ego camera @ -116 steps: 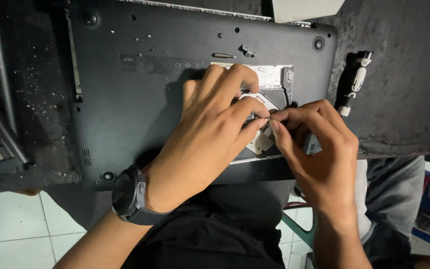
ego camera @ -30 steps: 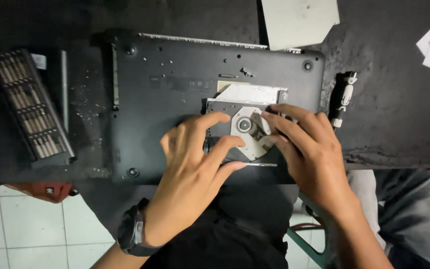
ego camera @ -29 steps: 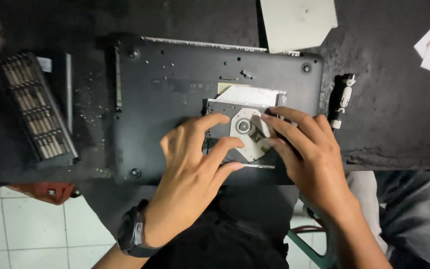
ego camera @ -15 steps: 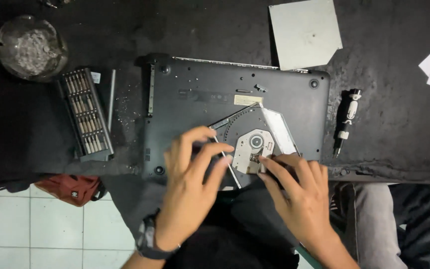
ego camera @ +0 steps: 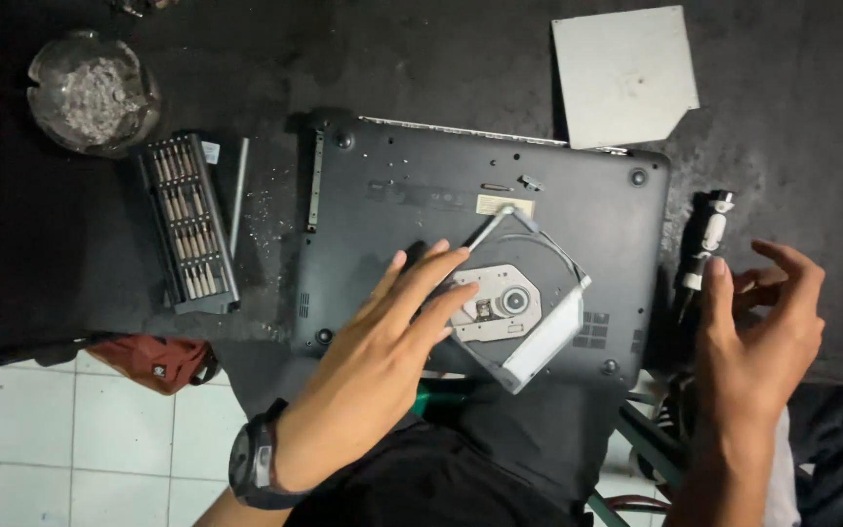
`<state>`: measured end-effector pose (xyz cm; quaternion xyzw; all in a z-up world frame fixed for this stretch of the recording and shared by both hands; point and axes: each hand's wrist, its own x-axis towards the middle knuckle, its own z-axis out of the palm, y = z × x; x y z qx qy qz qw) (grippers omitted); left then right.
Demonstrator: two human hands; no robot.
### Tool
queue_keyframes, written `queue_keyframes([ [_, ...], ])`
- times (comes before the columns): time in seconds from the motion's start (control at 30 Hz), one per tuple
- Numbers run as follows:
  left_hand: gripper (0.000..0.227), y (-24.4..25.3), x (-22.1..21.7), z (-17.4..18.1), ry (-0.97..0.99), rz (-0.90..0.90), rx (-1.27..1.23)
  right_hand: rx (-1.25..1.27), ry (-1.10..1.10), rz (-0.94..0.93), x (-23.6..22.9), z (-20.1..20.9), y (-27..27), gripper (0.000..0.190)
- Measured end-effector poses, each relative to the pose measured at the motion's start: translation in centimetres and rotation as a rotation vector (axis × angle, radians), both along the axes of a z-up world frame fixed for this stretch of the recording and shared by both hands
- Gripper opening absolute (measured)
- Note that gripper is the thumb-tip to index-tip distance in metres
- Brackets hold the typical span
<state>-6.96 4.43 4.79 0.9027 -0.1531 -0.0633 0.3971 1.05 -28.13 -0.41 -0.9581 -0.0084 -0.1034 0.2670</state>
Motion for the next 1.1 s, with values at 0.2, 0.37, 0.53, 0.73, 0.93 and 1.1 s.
queue_keyframes([
  [0.2,0.032,-1.4,-0.8,-1.8,-0.101,0.230,-0.087,-0.147,0.119,-0.050,0.8,-2.0,-1.0,0.032],
  [0.37,0.044,-2.4,-0.9,-3.9,-0.156,0.274,-0.050,-0.206,0.159,-0.051,1.4,-2.3,-1.4,0.032],
  [0.53,0.034,-2.5,-0.8,-4.4,-0.209,0.298,-0.040,0.189,0.214,-0.121,1.0,-1.6,-1.6,0.014],
  [0.73,0.023,-2.2,-0.8,-4.6,-0.226,0.313,-0.070,0.602,0.133,-0.247,-2.1,0.3,3.6,0.024],
  [0.93,0.021,-1.7,-0.9,-5.4,-0.206,0.293,-0.088,0.684,0.055,0.139,-4.6,-0.7,9.1,0.025],
  [1.1,0.019,-1.4,-0.7,-5.4,-0.234,0.270,-0.076,0.614,0.010,0.337,-4.5,-2.1,10.0,0.026],
])
